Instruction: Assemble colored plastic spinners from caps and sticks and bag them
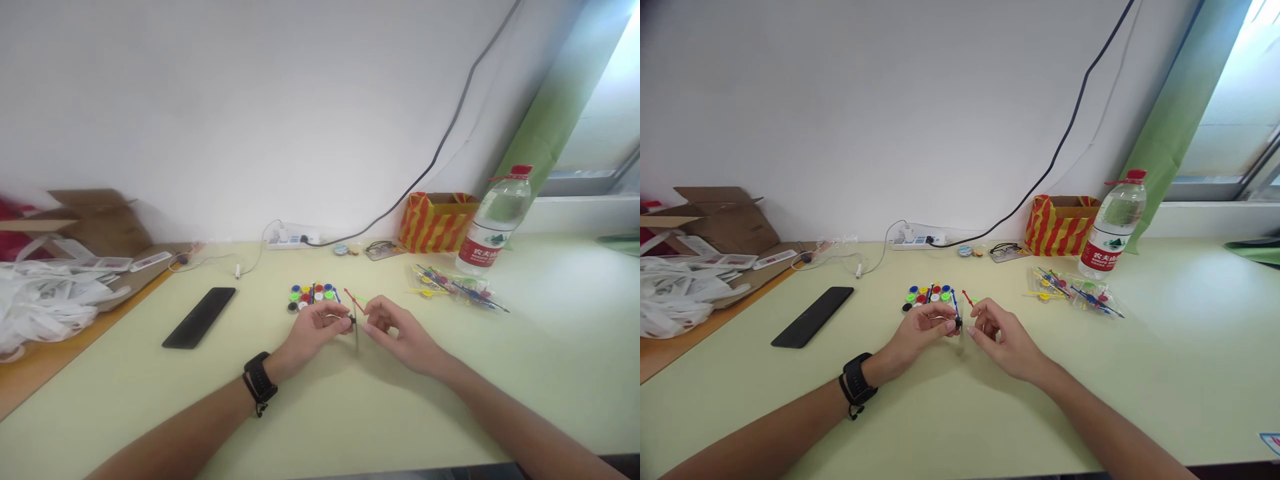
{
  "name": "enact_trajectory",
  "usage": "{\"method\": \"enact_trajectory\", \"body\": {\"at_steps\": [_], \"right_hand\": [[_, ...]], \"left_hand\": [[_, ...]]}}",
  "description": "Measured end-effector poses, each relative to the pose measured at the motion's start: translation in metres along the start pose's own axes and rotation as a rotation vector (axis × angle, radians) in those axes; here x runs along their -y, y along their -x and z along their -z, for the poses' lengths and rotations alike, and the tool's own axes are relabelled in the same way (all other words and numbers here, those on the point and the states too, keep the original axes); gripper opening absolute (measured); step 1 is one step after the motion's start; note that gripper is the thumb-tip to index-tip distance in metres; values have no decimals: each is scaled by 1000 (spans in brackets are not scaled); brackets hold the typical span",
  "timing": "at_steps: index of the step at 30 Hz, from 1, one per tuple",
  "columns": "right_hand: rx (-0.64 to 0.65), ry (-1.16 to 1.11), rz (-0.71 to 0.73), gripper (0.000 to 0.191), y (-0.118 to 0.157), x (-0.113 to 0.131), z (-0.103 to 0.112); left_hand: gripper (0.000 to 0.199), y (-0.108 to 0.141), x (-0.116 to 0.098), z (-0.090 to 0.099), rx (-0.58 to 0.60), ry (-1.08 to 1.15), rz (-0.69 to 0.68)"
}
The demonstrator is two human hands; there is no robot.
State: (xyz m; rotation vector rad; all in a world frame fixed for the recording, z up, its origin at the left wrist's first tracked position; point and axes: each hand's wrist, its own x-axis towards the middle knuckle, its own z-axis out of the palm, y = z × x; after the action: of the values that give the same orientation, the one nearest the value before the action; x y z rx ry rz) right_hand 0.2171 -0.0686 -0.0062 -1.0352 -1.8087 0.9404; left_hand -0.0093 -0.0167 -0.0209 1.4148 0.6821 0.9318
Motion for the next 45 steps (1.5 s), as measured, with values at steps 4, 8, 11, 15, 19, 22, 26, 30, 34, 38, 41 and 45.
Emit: {"method": "enact_trajectory", "body": {"at_steps": [4,8,11,15,19,22,26,30,34,38,41,45], "right_hand": [[32,24,2,28,2,-2,-2],[65,29,16,27,0,-4,-2],[69,68,34,22,1,-5,-2],[68,147,58,32,4,-5,-3],[4,207,81,55,6,-6,-3],[23,234,90,16,4,-7,1],[70,171,58,53,0,-3,8],[15,117,21,39,-1,3,6],[-2,48,16,18,0,3,2],[30,31,5,36,2,0,-2],[76,29,13,28,1,-1,-4],[103,2,8,20,0,2,-5]], "left_hand": [[29,1,-1,-2,26,0,-5],[27,2,-2,-4,54,6,-1],[27,3,-2,-4,63,12,6],[27,3,-2,-4,80,27,15],[28,2,-2,-2,62,43,6],[29,1,-2,-1,38,46,16],[30,0,0,0,14,38,34],[30,-1,1,0,12,40,20],[30,-1,0,-1,15,17,8],[29,0,0,-1,31,9,5],[29,2,0,-3,40,-2,13],[30,5,-4,-5,77,-31,57]]}}
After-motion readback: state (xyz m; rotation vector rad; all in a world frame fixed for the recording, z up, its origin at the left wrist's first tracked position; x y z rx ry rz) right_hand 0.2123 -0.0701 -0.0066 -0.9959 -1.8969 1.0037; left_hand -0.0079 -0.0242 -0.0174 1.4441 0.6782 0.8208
